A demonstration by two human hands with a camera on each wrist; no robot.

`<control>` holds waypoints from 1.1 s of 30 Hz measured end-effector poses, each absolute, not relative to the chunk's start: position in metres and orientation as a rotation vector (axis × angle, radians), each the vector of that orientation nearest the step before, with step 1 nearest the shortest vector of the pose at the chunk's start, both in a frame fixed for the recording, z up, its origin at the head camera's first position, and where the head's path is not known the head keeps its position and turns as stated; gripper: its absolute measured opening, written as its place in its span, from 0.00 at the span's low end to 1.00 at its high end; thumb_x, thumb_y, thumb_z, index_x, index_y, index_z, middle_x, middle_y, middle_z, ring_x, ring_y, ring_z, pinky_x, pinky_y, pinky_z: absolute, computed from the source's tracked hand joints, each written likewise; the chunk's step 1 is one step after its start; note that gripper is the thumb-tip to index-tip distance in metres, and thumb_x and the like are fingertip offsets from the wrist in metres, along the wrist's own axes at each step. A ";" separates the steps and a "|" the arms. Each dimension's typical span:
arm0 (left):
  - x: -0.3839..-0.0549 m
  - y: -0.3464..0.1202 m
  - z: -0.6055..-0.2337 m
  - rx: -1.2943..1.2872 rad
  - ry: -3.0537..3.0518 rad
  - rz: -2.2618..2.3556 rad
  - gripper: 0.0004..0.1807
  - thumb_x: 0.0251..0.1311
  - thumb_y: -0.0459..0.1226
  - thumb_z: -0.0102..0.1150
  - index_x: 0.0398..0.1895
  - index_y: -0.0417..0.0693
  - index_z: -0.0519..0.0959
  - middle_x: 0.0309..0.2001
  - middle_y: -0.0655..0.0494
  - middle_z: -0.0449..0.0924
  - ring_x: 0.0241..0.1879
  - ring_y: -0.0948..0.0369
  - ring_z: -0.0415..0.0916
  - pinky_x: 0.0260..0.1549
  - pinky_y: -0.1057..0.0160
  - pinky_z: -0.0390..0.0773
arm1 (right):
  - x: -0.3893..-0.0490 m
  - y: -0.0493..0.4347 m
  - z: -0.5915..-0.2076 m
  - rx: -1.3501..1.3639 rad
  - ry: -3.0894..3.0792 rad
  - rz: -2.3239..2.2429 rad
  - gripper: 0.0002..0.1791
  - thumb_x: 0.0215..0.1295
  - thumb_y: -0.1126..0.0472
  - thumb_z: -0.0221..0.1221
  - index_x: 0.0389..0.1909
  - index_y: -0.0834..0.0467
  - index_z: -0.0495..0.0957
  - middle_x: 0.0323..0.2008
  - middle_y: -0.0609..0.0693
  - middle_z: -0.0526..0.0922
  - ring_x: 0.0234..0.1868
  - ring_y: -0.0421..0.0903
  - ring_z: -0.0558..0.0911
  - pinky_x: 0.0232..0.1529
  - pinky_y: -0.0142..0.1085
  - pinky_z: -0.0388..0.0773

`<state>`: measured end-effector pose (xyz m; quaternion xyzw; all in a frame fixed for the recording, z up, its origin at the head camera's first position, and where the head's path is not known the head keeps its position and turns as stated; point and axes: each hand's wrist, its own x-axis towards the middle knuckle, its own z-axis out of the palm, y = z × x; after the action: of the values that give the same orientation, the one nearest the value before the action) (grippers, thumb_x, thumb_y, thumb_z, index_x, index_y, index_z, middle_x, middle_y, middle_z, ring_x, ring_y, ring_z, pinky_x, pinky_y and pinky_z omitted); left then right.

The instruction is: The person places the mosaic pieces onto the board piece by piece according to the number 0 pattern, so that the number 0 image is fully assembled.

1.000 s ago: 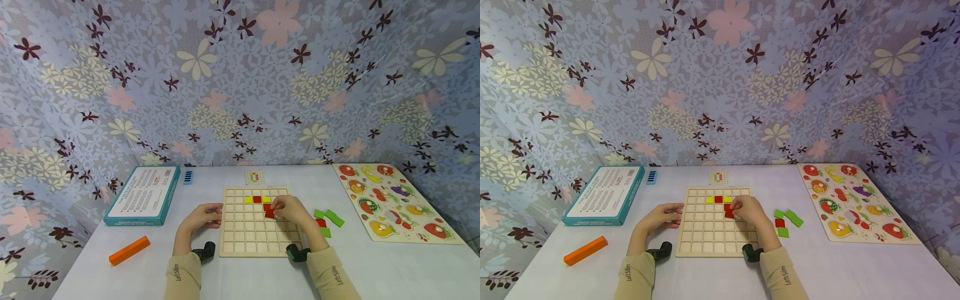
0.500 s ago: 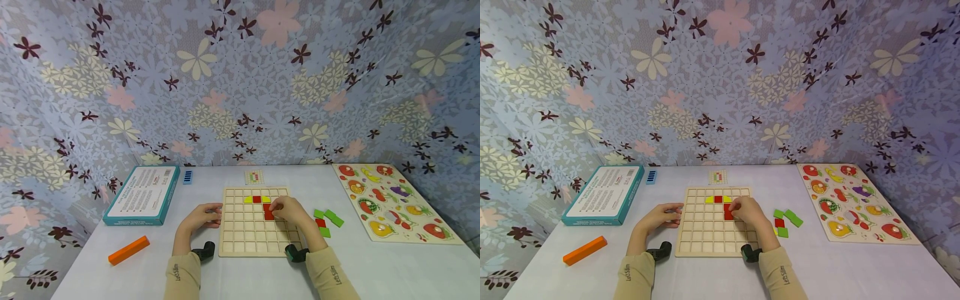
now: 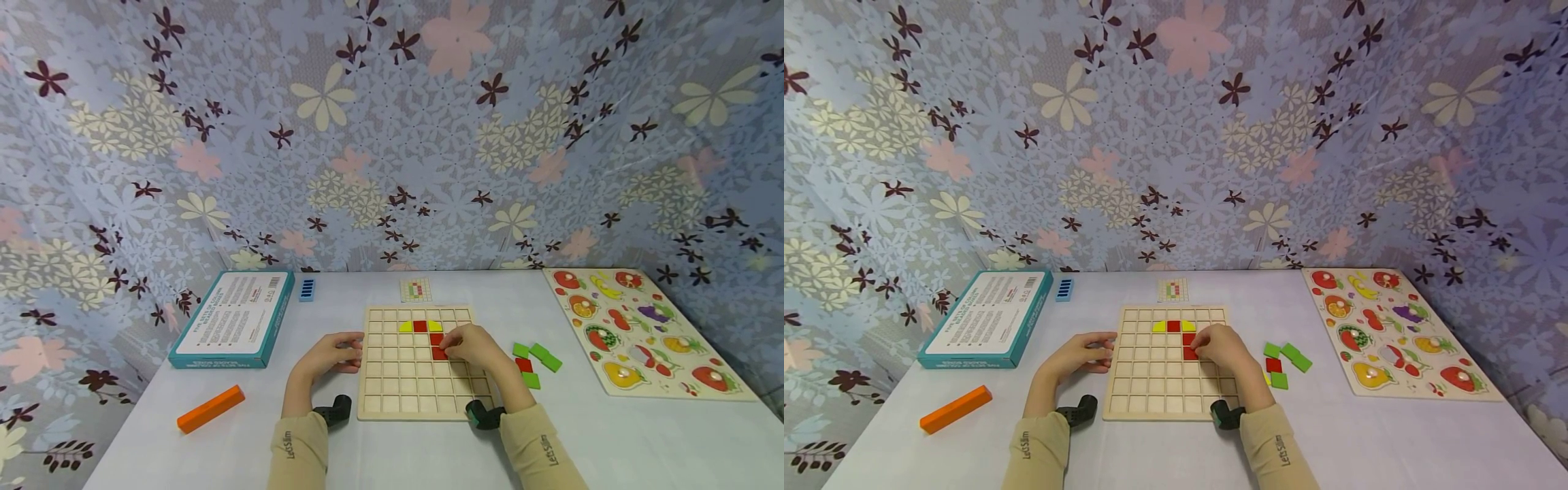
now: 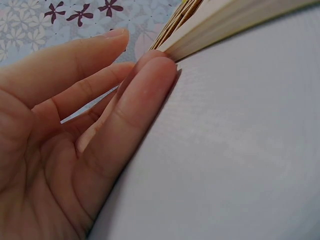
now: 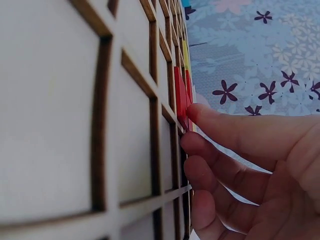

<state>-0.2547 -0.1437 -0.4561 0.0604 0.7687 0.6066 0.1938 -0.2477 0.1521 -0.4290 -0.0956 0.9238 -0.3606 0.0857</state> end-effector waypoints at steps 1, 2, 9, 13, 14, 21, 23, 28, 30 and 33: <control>-0.255 -0.144 -0.456 0.168 2.156 1.701 0.26 0.59 0.28 0.55 0.63 0.34 0.65 0.45 0.44 0.72 0.32 0.61 0.77 0.35 0.61 0.83 | -0.247 0.152 -0.429 -0.288 2.750 -1.081 0.04 0.56 0.69 0.60 0.30 0.60 0.83 0.33 0.49 0.81 0.35 0.44 0.77 0.40 0.42 0.77; -0.255 -0.144 -0.456 0.166 2.156 1.701 0.26 0.59 0.28 0.55 0.63 0.34 0.65 0.45 0.44 0.72 0.32 0.61 0.77 0.35 0.61 0.83 | -0.247 0.152 -0.429 -0.289 2.749 -1.084 0.04 0.56 0.69 0.60 0.30 0.60 0.83 0.34 0.49 0.82 0.35 0.44 0.77 0.41 0.42 0.77; -0.255 -0.143 -0.458 0.164 2.164 1.703 0.26 0.59 0.29 0.55 0.62 0.34 0.66 0.45 0.44 0.72 0.32 0.60 0.77 0.35 0.61 0.83 | -0.247 0.152 -0.431 -0.280 2.733 -1.107 0.04 0.55 0.69 0.60 0.30 0.60 0.83 0.32 0.48 0.81 0.34 0.44 0.77 0.40 0.41 0.77; -0.254 -0.143 -0.459 0.168 2.168 1.705 0.26 0.59 0.29 0.55 0.62 0.34 0.66 0.45 0.44 0.72 0.32 0.61 0.77 0.35 0.61 0.83 | -0.247 0.154 -0.430 -0.293 2.736 -1.118 0.04 0.56 0.69 0.60 0.31 0.60 0.82 0.31 0.48 0.81 0.33 0.43 0.76 0.38 0.39 0.76; -0.254 -0.143 -0.459 0.169 2.167 1.707 0.26 0.59 0.29 0.55 0.62 0.34 0.66 0.45 0.44 0.72 0.32 0.61 0.77 0.35 0.61 0.83 | -0.246 0.154 -0.430 -0.294 2.736 -1.129 0.04 0.56 0.69 0.60 0.32 0.60 0.82 0.31 0.48 0.81 0.33 0.43 0.76 0.37 0.38 0.76; -0.254 -0.143 -0.459 0.178 2.162 1.715 0.26 0.59 0.29 0.55 0.62 0.34 0.66 0.45 0.44 0.72 0.32 0.61 0.77 0.35 0.61 0.83 | -0.245 0.161 -0.427 -0.306 2.729 -1.183 0.06 0.59 0.66 0.59 0.36 0.60 0.81 0.32 0.49 0.78 0.34 0.44 0.74 0.34 0.36 0.74; -0.254 -0.143 -0.459 0.180 2.163 1.713 0.26 0.59 0.29 0.55 0.62 0.34 0.66 0.45 0.44 0.72 0.32 0.61 0.77 0.35 0.61 0.83 | -0.246 0.164 -0.428 -0.320 2.735 -1.177 0.06 0.60 0.66 0.59 0.37 0.60 0.80 0.33 0.50 0.78 0.34 0.45 0.74 0.34 0.36 0.74; -0.254 -0.144 -0.460 0.186 2.165 1.715 0.26 0.59 0.29 0.55 0.62 0.34 0.66 0.45 0.44 0.72 0.32 0.60 0.77 0.35 0.61 0.83 | -0.246 0.170 -0.428 -0.315 2.750 -1.164 0.06 0.60 0.64 0.59 0.37 0.59 0.80 0.33 0.51 0.77 0.34 0.46 0.74 0.32 0.35 0.75; -0.254 -0.144 -0.460 0.186 2.165 1.716 0.26 0.59 0.29 0.55 0.62 0.34 0.66 0.45 0.44 0.72 0.32 0.60 0.77 0.35 0.61 0.83 | -0.247 0.171 -0.428 -0.286 2.757 -1.163 0.06 0.60 0.64 0.59 0.37 0.59 0.80 0.34 0.51 0.77 0.34 0.46 0.74 0.31 0.34 0.75; -0.254 -0.144 -0.461 0.188 2.166 1.716 0.26 0.59 0.29 0.55 0.62 0.34 0.66 0.45 0.44 0.72 0.32 0.60 0.77 0.35 0.61 0.83 | -0.248 0.175 -0.428 -0.238 2.759 -1.164 0.07 0.59 0.63 0.59 0.38 0.59 0.80 0.35 0.52 0.77 0.35 0.46 0.74 0.31 0.35 0.75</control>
<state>-0.2544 -0.1438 -0.4612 0.0668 0.7685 0.6088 0.1851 -0.2476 0.1747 -0.4283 -0.0792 0.9162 -0.3867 0.0689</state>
